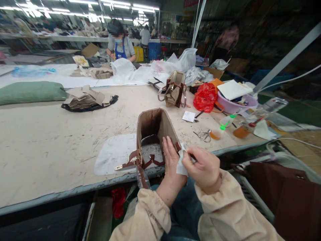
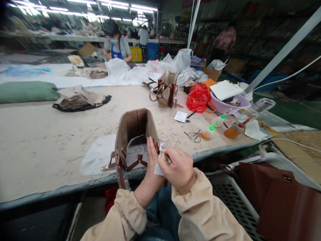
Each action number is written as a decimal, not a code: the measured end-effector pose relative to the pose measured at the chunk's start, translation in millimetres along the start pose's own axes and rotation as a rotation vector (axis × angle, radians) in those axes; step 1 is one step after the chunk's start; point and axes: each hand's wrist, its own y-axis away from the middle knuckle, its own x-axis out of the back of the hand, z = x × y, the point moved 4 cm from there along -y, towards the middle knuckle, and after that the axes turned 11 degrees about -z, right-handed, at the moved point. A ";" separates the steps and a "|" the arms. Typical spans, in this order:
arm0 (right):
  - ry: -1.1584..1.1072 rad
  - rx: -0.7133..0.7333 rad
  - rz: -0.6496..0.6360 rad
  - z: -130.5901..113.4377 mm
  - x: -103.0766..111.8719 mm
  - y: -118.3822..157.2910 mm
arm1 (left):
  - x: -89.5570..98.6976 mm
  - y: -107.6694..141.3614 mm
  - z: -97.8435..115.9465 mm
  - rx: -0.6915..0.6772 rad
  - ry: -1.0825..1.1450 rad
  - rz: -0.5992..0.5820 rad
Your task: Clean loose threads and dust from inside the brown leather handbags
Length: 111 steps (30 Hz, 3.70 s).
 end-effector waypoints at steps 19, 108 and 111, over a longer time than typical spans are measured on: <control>0.251 0.015 -0.251 -7.9 3.0 -24.9 | 3.4 2.0 3.5 -0.027 -0.008 -0.045; -0.520 0.149 0.053 0.7 -5.3 63.3 | 97.1 -4.4 -0.5 -0.181 -0.304 -0.438; -0.450 0.073 0.202 9.3 1.3 61.2 | 120.5 -3.3 -10.0 -0.117 -0.413 -0.466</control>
